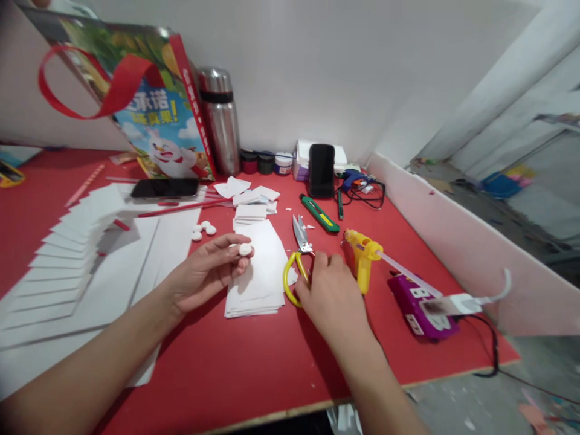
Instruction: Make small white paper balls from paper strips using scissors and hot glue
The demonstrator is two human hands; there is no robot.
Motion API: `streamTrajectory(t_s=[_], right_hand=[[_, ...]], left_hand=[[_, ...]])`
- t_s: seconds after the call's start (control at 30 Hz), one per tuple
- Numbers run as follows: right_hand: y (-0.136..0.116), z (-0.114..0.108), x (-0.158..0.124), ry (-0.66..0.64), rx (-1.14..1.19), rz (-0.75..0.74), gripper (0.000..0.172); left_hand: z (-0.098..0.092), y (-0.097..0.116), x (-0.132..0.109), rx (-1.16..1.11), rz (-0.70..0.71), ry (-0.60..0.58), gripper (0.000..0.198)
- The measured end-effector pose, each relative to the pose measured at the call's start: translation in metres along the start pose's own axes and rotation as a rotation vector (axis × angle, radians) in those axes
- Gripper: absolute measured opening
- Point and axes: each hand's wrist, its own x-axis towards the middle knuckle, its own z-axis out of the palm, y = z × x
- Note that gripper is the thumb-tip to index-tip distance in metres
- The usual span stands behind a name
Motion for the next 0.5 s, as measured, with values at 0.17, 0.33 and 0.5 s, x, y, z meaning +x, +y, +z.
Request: streamTrajectory(t_s=[0.17,0.33,0.5], right_hand=[[-0.01,0.0,0.012,-0.11,-0.004,0.076,0.03],[-0.008,-0.005,0.013,-0.16,0.082,0.137,0.03],[0.014,0.006,0.005,-0.002,0.376,0.159,0.044]], left_hand=[[-0.002,-0.001,0.0,-0.018,0.018,0.031,0.021],[-0.003,-0.001,0.001,-0.022,0.042,-0.008,0.022],[-0.004,0.0,-0.001,-0.019,0.096,-0.027,0.02]])
